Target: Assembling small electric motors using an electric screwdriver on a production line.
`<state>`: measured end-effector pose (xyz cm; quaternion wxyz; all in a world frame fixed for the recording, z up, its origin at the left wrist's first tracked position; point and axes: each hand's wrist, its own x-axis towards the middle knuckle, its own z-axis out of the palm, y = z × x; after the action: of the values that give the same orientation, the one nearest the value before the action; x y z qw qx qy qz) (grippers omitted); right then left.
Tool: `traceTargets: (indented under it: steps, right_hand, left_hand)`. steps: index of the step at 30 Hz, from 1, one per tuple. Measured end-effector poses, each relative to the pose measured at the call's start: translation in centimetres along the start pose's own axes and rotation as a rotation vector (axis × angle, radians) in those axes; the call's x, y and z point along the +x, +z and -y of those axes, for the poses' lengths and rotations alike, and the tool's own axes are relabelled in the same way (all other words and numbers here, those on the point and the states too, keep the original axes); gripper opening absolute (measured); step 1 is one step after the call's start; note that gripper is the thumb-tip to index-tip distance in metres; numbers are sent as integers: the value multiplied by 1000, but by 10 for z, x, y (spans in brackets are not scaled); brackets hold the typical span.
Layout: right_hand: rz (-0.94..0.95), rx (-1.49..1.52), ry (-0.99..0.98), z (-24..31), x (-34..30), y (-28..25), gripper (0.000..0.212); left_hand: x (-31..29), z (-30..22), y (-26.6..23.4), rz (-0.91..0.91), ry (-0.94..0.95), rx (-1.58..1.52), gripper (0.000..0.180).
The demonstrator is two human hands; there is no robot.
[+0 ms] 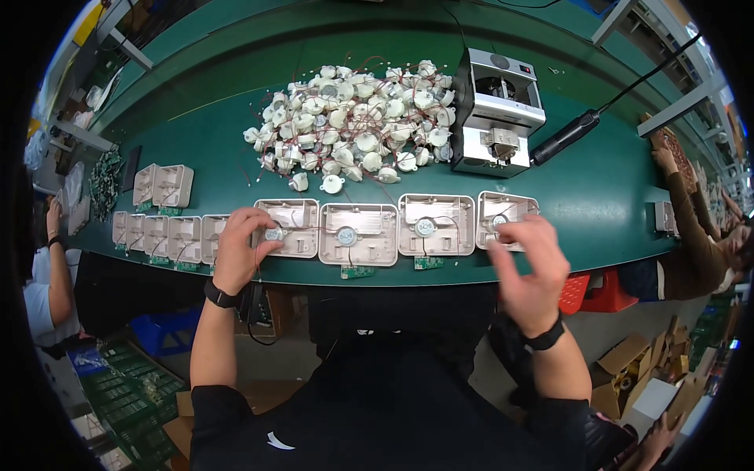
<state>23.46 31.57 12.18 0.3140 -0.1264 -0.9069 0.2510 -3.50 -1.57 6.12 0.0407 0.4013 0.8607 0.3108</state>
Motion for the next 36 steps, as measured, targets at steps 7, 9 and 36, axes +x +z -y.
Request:
traceTargets:
  steps: [7,9,36]
  right_hand:
    - [-149,-102,394,-68,-1,-35,15]
    - [-206,-20,482,-102,2,-38,18]
    - [-525,300,553,-244,150,63,42]
  left_hand:
    - [10,1,4,17,33,67,35]
    - [18,-4,6,48,41,88,35]
    - [18,-8,-5,394,-14,377,39]
